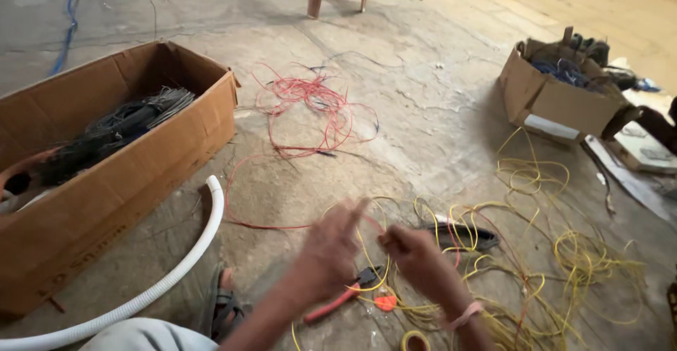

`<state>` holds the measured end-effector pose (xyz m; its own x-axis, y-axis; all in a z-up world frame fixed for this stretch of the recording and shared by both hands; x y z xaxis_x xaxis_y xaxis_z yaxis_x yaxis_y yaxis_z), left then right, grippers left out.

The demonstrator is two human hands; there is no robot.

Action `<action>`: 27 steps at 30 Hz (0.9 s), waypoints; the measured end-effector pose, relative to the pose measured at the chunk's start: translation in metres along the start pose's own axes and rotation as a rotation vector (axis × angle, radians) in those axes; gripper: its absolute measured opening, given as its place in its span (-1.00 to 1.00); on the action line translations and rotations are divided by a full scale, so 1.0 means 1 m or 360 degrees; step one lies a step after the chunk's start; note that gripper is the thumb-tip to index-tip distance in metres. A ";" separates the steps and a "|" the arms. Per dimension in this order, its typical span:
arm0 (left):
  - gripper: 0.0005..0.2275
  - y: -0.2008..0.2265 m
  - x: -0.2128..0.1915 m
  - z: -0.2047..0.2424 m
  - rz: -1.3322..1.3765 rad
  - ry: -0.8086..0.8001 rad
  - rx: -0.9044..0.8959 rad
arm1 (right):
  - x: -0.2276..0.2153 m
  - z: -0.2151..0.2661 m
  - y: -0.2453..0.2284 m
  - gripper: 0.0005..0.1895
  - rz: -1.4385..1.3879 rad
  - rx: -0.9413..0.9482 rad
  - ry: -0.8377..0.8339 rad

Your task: The person sits on the floor and strips the insulation from yellow wires using pliers. They twist the exposed strands together and wrap the joint with yellow electrical tape. The person repeats this process on multiple wire ends.

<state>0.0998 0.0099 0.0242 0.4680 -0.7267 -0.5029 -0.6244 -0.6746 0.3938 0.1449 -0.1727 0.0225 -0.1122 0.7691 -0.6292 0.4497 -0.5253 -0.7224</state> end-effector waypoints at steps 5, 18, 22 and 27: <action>-0.77 -0.020 0.017 0.012 0.0471 -0.0496 -0.0431 | 0.023 0.000 -0.012 -0.76 0.0064 0.0060 -0.0029; -0.90 -0.204 0.009 -0.257 -0.1508 0.0244 0.0213 | -0.068 -0.008 0.076 -0.85 0.0000 0.0300 0.0257; -0.73 -0.237 0.058 -0.273 -0.0957 -0.0302 -0.0375 | -0.091 0.006 0.085 -0.84 0.0036 0.0188 0.0517; -0.48 -0.165 0.021 -0.196 -0.0392 -0.0309 -0.0500 | -0.066 -0.005 0.032 -0.90 0.0241 0.0053 0.0447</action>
<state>0.3355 0.0806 0.0988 0.4340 -0.5218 -0.7344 -0.2744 -0.8530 0.4440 0.1711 -0.2387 0.0425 0.2045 0.7494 -0.6298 0.4128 -0.6494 -0.6387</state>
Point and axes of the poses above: each hand's wrist, its own z-axis away from the middle knuckle, its own x-axis out of the palm, y = z × x, the point moved 6 cm from there along -z, towards the middle knuckle, and after that the axes turned 3 degrees about y, right-handed, at the moved point
